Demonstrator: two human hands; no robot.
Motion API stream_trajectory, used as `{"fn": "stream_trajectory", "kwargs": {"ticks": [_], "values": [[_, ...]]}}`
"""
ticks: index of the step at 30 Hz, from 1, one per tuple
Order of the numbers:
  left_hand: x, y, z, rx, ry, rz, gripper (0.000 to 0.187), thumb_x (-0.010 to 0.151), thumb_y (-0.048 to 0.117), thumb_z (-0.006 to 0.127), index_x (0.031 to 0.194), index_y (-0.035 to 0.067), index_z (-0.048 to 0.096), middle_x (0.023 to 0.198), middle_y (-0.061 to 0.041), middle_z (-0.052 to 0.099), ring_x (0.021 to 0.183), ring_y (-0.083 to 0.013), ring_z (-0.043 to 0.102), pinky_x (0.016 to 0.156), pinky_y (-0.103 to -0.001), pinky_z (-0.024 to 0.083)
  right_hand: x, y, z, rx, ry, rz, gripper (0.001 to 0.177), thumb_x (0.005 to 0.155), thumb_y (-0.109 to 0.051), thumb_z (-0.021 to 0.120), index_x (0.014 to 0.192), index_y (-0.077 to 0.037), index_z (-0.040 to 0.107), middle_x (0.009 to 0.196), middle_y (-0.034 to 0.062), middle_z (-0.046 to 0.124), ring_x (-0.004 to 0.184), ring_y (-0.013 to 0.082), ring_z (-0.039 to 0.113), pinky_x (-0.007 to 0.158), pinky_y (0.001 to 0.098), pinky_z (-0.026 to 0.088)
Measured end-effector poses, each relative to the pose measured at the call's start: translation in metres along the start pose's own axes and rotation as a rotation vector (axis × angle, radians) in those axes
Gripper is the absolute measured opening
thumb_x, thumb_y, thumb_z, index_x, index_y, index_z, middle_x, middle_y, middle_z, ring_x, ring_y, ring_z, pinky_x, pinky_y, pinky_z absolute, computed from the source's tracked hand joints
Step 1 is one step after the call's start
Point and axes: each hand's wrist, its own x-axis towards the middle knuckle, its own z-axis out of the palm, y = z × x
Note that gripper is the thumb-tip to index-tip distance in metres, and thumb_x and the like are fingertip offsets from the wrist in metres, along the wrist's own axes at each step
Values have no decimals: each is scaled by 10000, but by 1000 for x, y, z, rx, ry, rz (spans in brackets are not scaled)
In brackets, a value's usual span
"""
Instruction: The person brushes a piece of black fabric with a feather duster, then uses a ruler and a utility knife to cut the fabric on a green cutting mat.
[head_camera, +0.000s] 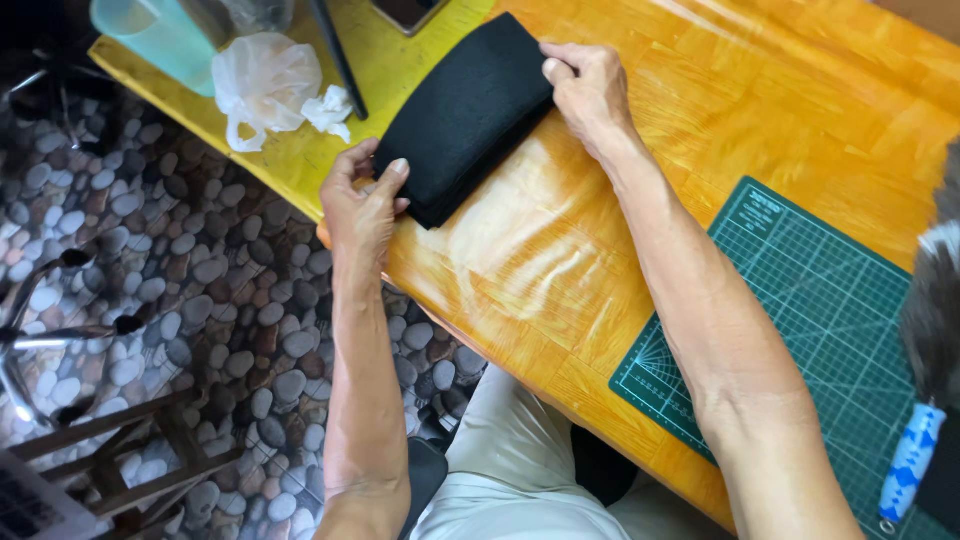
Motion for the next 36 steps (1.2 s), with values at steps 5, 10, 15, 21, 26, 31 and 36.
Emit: {"fn": "stream_trajectory", "kwargs": {"ticks": [5, 10, 15, 21, 26, 31, 36], "values": [[0, 1, 0, -27, 5, 30, 470, 814, 174, 827, 1261, 145, 686, 1163, -130, 560, 625, -36, 555, 518, -203, 610, -1, 0, 4, -33, 1, -2, 328, 925, -181, 601, 1197, -117, 773, 1218, 85, 749, 1216, 205, 675, 1063, 297, 455], [-1, 1, 3, -18, -13, 38, 503, 814, 190, 817, 1291, 128, 672, 1207, -164, 589, 670, -41, 612, 539, -204, 620, -2, 11, 7, -61, 44, 11, 316, 945, -204, 602, 1201, -128, 771, 1205, 88, 750, 1201, 212, 683, 1043, 301, 474], [-5, -2, 3, -99, -15, 57, 493, 881, 112, 819, 1336, 53, 639, 1082, -97, 535, 775, -86, 628, 613, -209, 663, -6, 20, 14, -49, 53, -68, 294, 1020, -142, 578, 1243, -136, 769, 1165, 218, 734, 1140, 444, 653, 996, 544, 503], [-5, -4, 3, -94, -9, 64, 494, 879, 117, 825, 1336, 59, 644, 1089, -94, 539, 776, -89, 642, 606, -207, 665, -4, 29, 17, -49, 55, -44, 297, 1033, -184, 565, 1249, -192, 769, 1175, 175, 738, 1150, 414, 656, 998, 521, 502], [-3, -6, 3, -70, -8, 68, 523, 901, 153, 816, 1379, 78, 618, 1115, -97, 540, 803, -96, 641, 631, -217, 667, -7, 15, 4, 38, -7, 13, 332, 1055, -215, 521, 1323, -185, 714, 1282, 174, 696, 1246, 411, 603, 1067, 533, 458], [-14, -2, -7, -19, 30, 120, 696, 953, 338, 801, 1506, 57, 485, 1374, -290, 461, 923, -215, 649, 764, -304, 666, -25, -8, -43, 98, 16, -47, 423, 1120, -278, 491, 1492, -84, 543, 1422, 273, 591, 1280, 452, 593, 1083, 538, 461], [-26, -14, -9, 57, 162, 538, 642, 1025, 154, 853, 1513, 26, 455, 1391, -257, 467, 893, -202, 700, 644, -227, 639, -94, -20, -109, -176, 121, -143, 427, 1000, -165, 725, 1386, -10, 627, 1177, 264, 682, 984, 381, 741, 874, 470, 590]]}}
